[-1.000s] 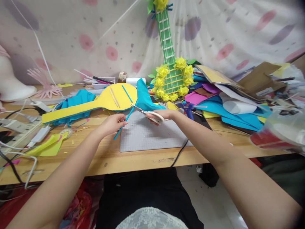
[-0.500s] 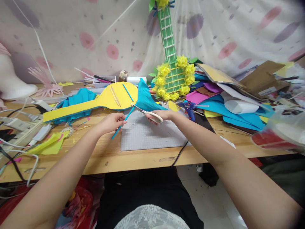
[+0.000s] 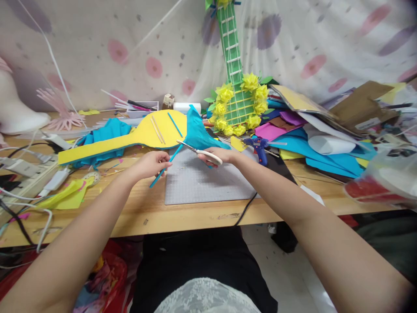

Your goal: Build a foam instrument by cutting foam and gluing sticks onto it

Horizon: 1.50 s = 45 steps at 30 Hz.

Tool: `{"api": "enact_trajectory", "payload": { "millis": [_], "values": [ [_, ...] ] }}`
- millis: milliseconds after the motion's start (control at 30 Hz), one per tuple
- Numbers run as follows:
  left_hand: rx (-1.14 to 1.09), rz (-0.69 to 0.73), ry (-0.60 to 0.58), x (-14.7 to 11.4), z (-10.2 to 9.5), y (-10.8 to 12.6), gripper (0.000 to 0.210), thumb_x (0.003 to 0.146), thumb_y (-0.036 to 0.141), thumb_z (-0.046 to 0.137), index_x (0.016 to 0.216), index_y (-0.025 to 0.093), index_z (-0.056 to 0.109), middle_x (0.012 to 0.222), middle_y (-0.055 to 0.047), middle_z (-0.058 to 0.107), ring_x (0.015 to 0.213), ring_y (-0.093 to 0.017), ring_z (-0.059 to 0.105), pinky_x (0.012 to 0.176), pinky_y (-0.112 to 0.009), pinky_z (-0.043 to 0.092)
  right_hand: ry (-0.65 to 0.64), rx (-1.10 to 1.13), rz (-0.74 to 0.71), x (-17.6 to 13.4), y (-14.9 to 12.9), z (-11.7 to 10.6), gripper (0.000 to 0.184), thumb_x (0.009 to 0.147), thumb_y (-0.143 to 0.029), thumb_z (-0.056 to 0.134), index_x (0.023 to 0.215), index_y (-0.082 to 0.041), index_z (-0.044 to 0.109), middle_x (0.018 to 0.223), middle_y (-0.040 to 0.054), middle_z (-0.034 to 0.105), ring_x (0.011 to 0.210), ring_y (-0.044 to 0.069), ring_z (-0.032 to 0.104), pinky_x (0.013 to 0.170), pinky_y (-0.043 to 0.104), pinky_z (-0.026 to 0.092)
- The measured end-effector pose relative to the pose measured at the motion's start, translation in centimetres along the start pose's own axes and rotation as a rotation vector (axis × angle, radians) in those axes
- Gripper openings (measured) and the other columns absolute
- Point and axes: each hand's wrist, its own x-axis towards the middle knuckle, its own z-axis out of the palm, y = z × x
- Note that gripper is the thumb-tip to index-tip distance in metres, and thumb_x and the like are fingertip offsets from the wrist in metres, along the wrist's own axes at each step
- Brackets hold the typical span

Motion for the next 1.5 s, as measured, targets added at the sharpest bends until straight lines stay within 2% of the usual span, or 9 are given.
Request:
{"api": "enact_trajectory", "payload": {
  "millis": [233,367,433,567,633,800,933,1067,1500],
  "values": [
    [-0.062,-0.028,0.07,0.1,-0.2,-0.5,0.02,0.065,0.034,0.064,0.07,0.017,0.054,0.058,-0.001,0.059,0.048,-0.013,0.057,0.04,-0.021,0.04,0.021,-0.056,-0.065,0.3,0.4,-0.5,0.05,0.074,-0.066,0.044,0.063,-0.017,0.042,0.053,-0.0027,0.045,0.045,0.008,0.044,0.043,0.022,0.035],
    [-0.275,-0.092,0.164,0.0,-0.2,-0.9,0.028,0.063,0.037,0.066,0.074,0.016,0.053,0.062,-0.001,0.059,0.056,-0.014,0.06,0.047,-0.022,0.044,0.093,-0.044,-0.039,0.6,0.4,-1.0,0.046,0.075,-0.063,0.046,0.069,-0.017,0.043,0.053,-0.0038,0.044,0.045,0.007,0.042,0.044,0.021,0.034],
    [-0.427,-0.088,0.193,0.0,0.3,-1.1,0.032,0.062,0.039,0.067,0.078,0.016,0.052,0.066,0.0,0.06,0.061,-0.015,0.062,0.05,-0.023,0.046,0.172,-0.092,-0.005,0.7,0.5,-1.2,0.045,0.075,-0.062,0.046,0.075,-0.017,0.046,0.057,-0.0029,0.048,0.049,0.008,0.045,0.047,0.021,0.035],
    [-0.731,-0.053,0.218,0.8,2.5,-1.3,0.036,0.059,0.036,0.071,0.08,0.016,0.049,0.069,0.002,0.059,0.065,-0.013,0.063,0.056,-0.023,0.048,0.386,-0.336,0.038,0.5,0.6,-1.1,0.046,0.076,-0.061,0.046,0.088,-0.018,0.053,0.082,0.0028,0.059,0.071,0.014,0.054,0.058,0.022,0.037],
    [-0.887,-0.046,0.207,1.5,4.1,-1.1,0.036,0.059,0.032,0.072,0.08,0.017,0.048,0.07,0.003,0.06,0.066,-0.012,0.062,0.056,-0.022,0.049,0.42,-0.427,0.057,0.2,0.3,-0.6,0.047,0.076,-0.063,0.044,0.095,-0.02,0.053,0.093,0.0042,0.061,0.079,0.017,0.055,0.063,0.024,0.038],
    [-1.165,-0.068,0.028,2.3,7.3,-0.3,0.023,0.066,0.024,0.069,0.079,0.016,0.051,0.071,0.002,0.06,0.065,-0.009,0.061,0.053,-0.018,0.049,0.486,-0.629,0.141,0.1,0.1,1.7,0.056,0.075,-0.068,0.039,0.101,-0.02,0.051,0.098,0.0087,0.063,0.083,0.022,0.057,0.065,0.027,0.037],
    [-1.197,-0.096,-0.041,2.1,7.8,-0.7,0.018,0.069,0.022,0.067,0.078,0.016,0.053,0.069,0.003,0.059,0.059,-0.008,0.059,0.051,-0.018,0.049,0.529,-0.713,0.154,0.4,1.0,2.7,0.058,0.076,-0.07,0.033,0.098,-0.019,0.052,0.099,0.0095,0.063,0.084,0.022,0.058,0.066,0.027,0.037],
    [-1.157,-0.07,-0.045,2.0,7.7,-1.3,0.02,0.068,0.024,0.068,0.079,0.016,0.053,0.068,0.002,0.06,0.06,-0.009,0.06,0.051,-0.018,0.049,0.537,-0.705,0.187,0.4,1.6,3.0,0.058,0.075,-0.07,0.036,0.099,-0.02,0.051,0.096,0.0093,0.064,0.084,0.023,0.058,0.065,0.027,0.037],
    [-1.124,-0.02,-0.069,1.8,8.2,-1.2,0.024,0.066,0.025,0.07,0.08,0.015,0.055,0.072,0.001,0.063,0.068,-0.011,0.064,0.058,-0.019,0.05,0.522,-0.778,0.163,0.7,0.3,4.2,0.064,0.075,-0.073,0.027,0.098,-0.019,0.055,0.091,0.0105,0.065,0.081,0.023,0.059,0.064,0.028,0.036]
  ]
}}
